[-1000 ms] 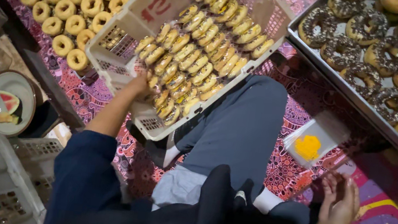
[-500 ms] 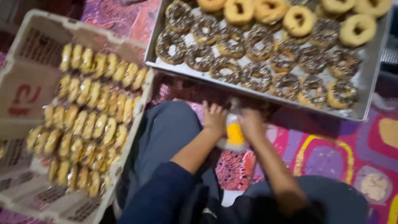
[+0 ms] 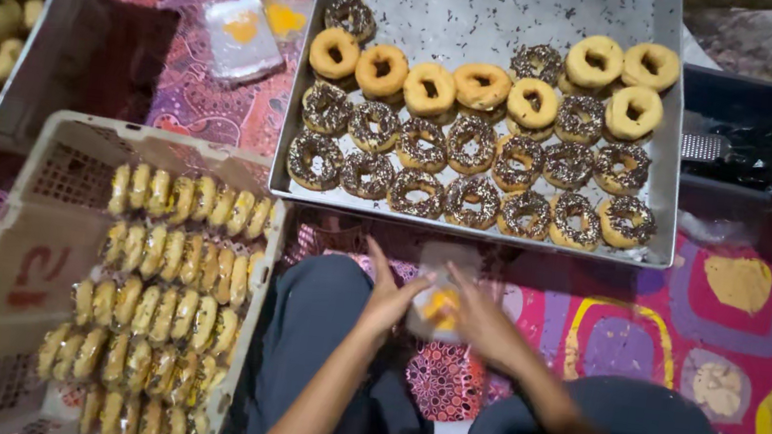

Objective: The person sits on the floor and packages donuts one by one. They pick donuts from a metal tray, place them into small clear plastic bags, and arrange the sealed bags in a white plastic crate.

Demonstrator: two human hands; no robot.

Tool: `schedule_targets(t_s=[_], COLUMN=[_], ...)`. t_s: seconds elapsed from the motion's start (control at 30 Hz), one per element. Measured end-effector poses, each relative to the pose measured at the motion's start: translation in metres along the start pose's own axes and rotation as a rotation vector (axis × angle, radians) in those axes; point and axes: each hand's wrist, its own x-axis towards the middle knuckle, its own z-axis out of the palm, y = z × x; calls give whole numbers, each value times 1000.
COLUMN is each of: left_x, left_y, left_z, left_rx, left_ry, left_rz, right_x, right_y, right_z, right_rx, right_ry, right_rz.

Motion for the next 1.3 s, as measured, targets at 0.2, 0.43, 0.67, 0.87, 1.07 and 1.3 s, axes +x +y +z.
schedule_targets(t_s=[0.2, 0.43, 0.67, 0.87, 1.07, 1.3], left_x=[-22, -46, -56, -51, -107, -123], left_y=[21, 55, 89, 149, 168, 145], left_z=[-69, -97, -85, -37, -2, 39], left_rx=[-1372, -1364, -1238, -1151, -660, -1035], left_ry=[-135, -2, -91, -322, -447, -441], left_rz=[-61, -143, -226, -160, 46, 87], right_x=[26, 288, 130, -60, -99, -118], right_y=[-99, -48, -68, -42, -19, -65], right_z=[-89, -170, -181, -33, -4, -59], right_rx=[-6, -772, 313, 1827, 1865, 1452], right_ry=[-413, 211, 510, 119, -61, 82], right_rz=[-139, -169, -279, 449, 135, 135])
